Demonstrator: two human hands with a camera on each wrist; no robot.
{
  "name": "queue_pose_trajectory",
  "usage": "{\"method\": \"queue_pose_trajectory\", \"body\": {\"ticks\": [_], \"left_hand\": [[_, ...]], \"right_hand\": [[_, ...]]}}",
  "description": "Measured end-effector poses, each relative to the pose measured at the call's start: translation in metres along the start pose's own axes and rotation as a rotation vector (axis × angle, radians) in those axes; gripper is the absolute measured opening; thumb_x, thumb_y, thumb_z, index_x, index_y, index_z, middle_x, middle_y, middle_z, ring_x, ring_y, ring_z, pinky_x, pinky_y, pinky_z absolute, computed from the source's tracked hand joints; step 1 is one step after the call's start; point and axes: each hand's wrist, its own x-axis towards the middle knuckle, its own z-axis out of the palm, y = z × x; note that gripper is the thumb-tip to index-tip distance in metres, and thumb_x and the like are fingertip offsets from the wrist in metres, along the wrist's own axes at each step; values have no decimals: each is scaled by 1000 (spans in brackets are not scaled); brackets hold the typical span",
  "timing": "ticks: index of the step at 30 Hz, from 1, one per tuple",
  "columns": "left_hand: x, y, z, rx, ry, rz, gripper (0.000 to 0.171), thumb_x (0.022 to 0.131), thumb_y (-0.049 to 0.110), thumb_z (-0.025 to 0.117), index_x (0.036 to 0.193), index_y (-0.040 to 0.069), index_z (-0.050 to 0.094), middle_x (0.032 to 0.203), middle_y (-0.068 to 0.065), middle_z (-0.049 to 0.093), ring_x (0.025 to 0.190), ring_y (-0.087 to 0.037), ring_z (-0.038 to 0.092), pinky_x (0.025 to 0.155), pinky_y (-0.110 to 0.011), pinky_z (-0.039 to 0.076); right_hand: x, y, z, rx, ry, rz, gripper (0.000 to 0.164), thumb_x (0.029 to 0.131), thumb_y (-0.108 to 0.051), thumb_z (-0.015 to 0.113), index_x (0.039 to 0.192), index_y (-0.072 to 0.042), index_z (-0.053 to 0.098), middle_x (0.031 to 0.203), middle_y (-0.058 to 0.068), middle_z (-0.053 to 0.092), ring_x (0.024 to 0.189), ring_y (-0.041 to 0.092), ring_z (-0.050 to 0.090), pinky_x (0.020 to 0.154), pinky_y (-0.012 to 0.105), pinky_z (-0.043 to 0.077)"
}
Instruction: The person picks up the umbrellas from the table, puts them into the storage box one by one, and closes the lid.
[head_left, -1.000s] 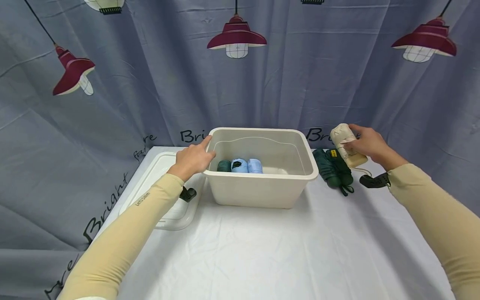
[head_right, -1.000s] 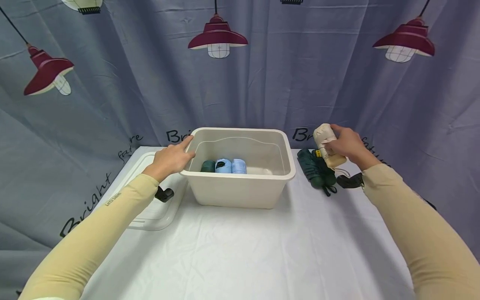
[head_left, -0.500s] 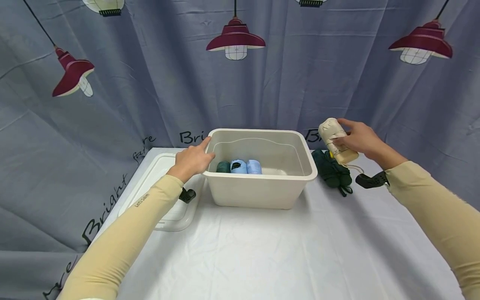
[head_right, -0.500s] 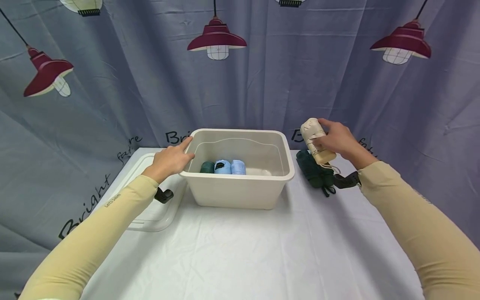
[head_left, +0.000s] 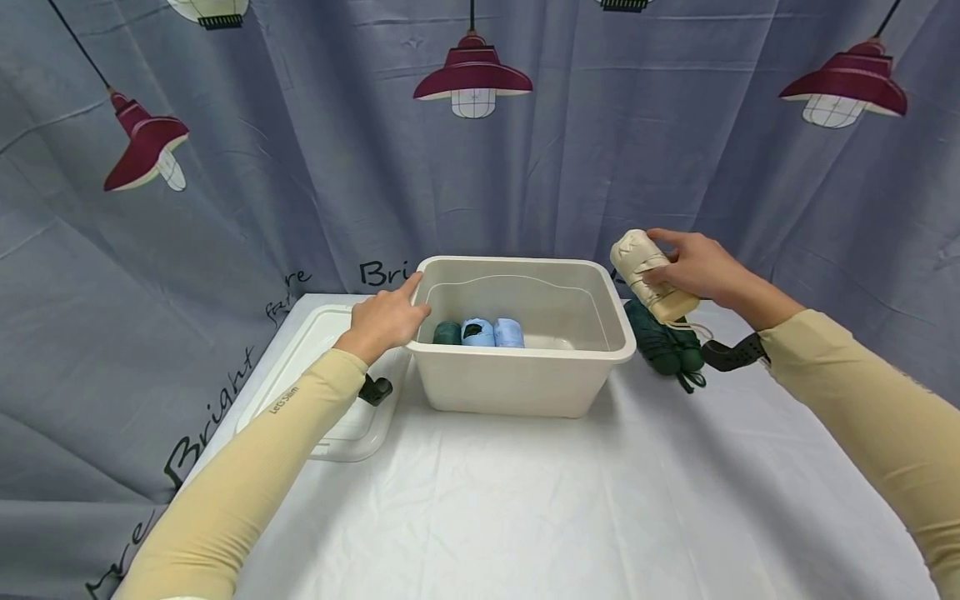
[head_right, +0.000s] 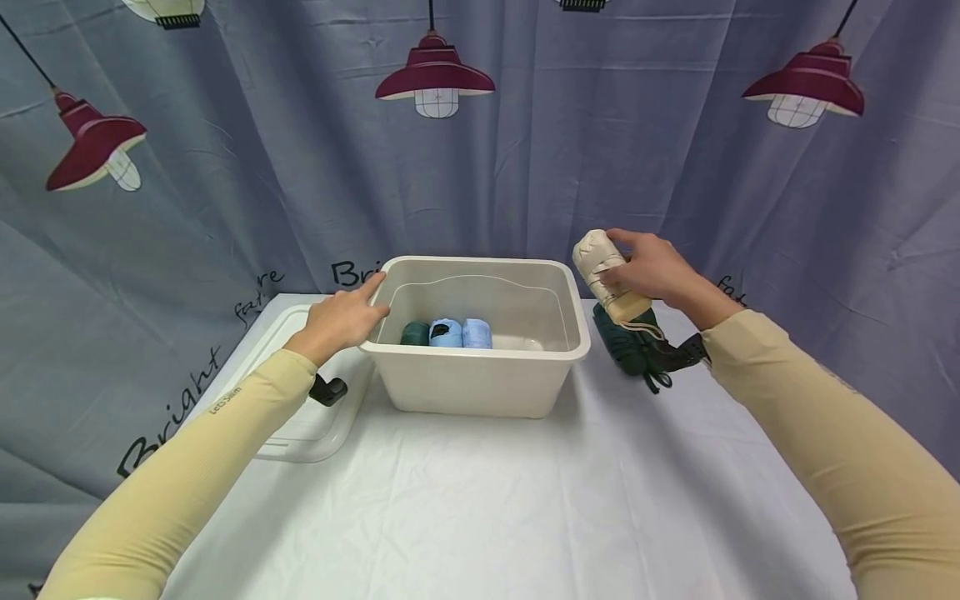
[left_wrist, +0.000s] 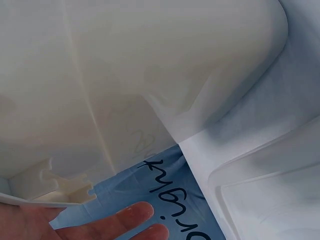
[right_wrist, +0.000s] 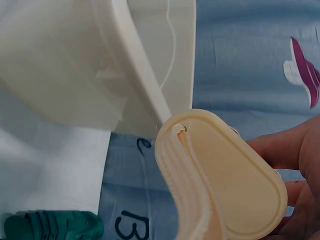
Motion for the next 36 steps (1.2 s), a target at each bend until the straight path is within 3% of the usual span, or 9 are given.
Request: {"method": "queue_pose_trajectory", "body": {"ticks": [8, 19, 26, 29, 36], "left_hand": [[-2, 0, -2, -13, -4, -5, 70, 98, 49, 35, 163, 34, 14, 94, -13, 66, 78, -30, 61, 72, -48, 46], [0, -2, 0, -19, -5, -2, 70, 98, 50, 35, 163, 35, 14, 97, -13, 66, 79, -30, 62, 72, -48, 46], [0, -1, -2, -16, -10, 1, 70, 98, 51, 35, 163, 35, 13, 86, -11, 63, 74, -29, 60, 69, -46, 45], [0, 1, -2, -13, -7, 3, 70, 98, 51, 34, 163, 35, 13, 87, -11, 64, 74, -29, 60, 69, -46, 44], [-1, 0, -2, -12, -5, -3, 70, 97, 50, 35, 163, 35, 14, 88, -11, 64, 75, -29, 61, 70, -47, 44]], "right_hand": [[4, -22, 7, -32, -51, -23, 82, 95, -26, 67, 161, -10, 22, 130, 35, 53, 93, 34, 66, 66, 37, 56], [17, -49, 18, -70, -161, -58, 80, 93, -26, 69, 159, -6, 29, 138, 32, 52, 95, 30, 65, 68, 35, 54], [32, -60, 30, -117, -253, -62, 76, 92, -24, 69, 157, -6, 34, 153, 29, 39, 123, 37, 52, 93, 48, 48], [38, -65, 35, -135, -281, -69, 74, 91, -23, 69, 156, -6, 37, 153, 28, 40, 127, 36, 51, 97, 48, 48], [51, -76, 46, -142, -356, -98, 74, 88, -18, 69, 153, -1, 39, 149, 26, 47, 86, 19, 62, 70, 31, 52]]}}
